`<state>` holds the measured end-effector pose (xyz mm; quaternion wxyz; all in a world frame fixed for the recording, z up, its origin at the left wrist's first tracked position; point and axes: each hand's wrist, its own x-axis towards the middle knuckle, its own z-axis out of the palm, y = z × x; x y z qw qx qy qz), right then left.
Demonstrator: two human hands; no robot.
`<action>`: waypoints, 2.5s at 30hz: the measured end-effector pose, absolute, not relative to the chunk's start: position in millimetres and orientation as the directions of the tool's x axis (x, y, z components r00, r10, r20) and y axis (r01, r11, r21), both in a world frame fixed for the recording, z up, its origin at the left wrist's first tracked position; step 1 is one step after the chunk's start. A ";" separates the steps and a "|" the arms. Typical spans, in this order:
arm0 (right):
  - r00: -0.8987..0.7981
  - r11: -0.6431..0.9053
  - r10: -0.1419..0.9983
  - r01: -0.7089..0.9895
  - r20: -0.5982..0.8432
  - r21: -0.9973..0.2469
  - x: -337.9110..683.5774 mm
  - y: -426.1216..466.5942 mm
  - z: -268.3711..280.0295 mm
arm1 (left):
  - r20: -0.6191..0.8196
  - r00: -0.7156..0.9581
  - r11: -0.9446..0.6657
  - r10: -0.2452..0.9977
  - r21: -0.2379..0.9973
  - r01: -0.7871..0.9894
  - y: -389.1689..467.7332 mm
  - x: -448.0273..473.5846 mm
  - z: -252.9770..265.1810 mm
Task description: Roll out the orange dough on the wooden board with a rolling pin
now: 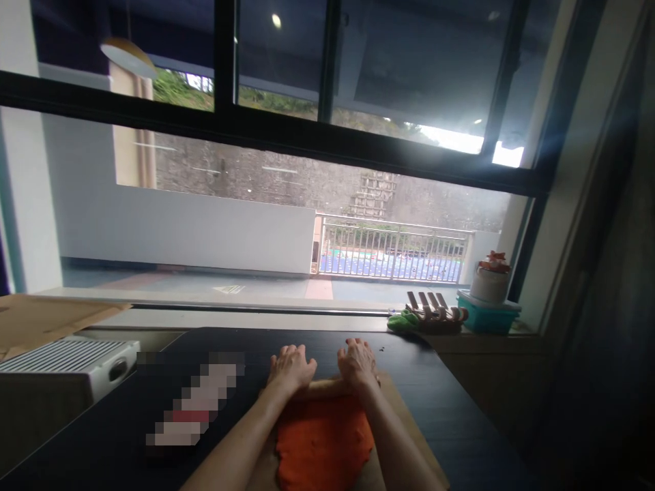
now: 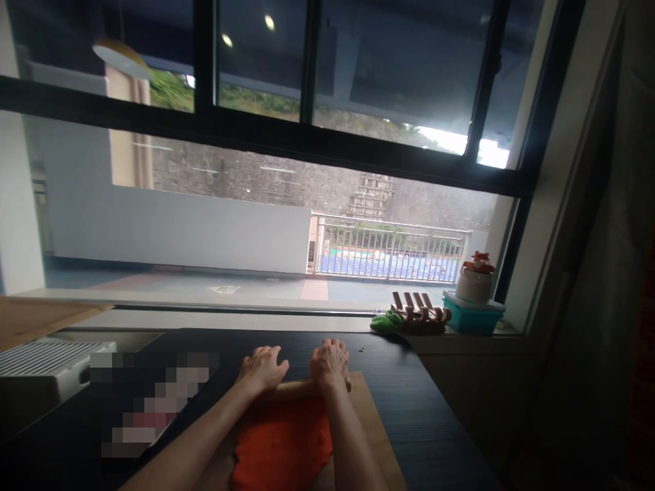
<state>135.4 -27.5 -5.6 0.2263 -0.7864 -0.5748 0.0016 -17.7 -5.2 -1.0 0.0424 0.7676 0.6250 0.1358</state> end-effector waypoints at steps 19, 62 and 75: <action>0.262 -0.185 0.903 0.952 0.342 -0.242 120.3 -117.5 -17.5 | 0.402 0.334 -0.398 0.852 0.084 0.914 -87.6 -32.4 -14.4; 0.039 0.017 0.935 0.988 0.353 -0.156 134.5 -171.5 -9.2 | 0.077 0.422 -0.426 0.903 0.265 0.865 -30.8 24.4 -6.2; 0.196 -0.151 0.935 0.974 0.296 -0.168 136.4 -116.1 -7.1 | 0.257 0.321 -0.381 0.912 0.232 0.895 -43.9 21.3 -0.4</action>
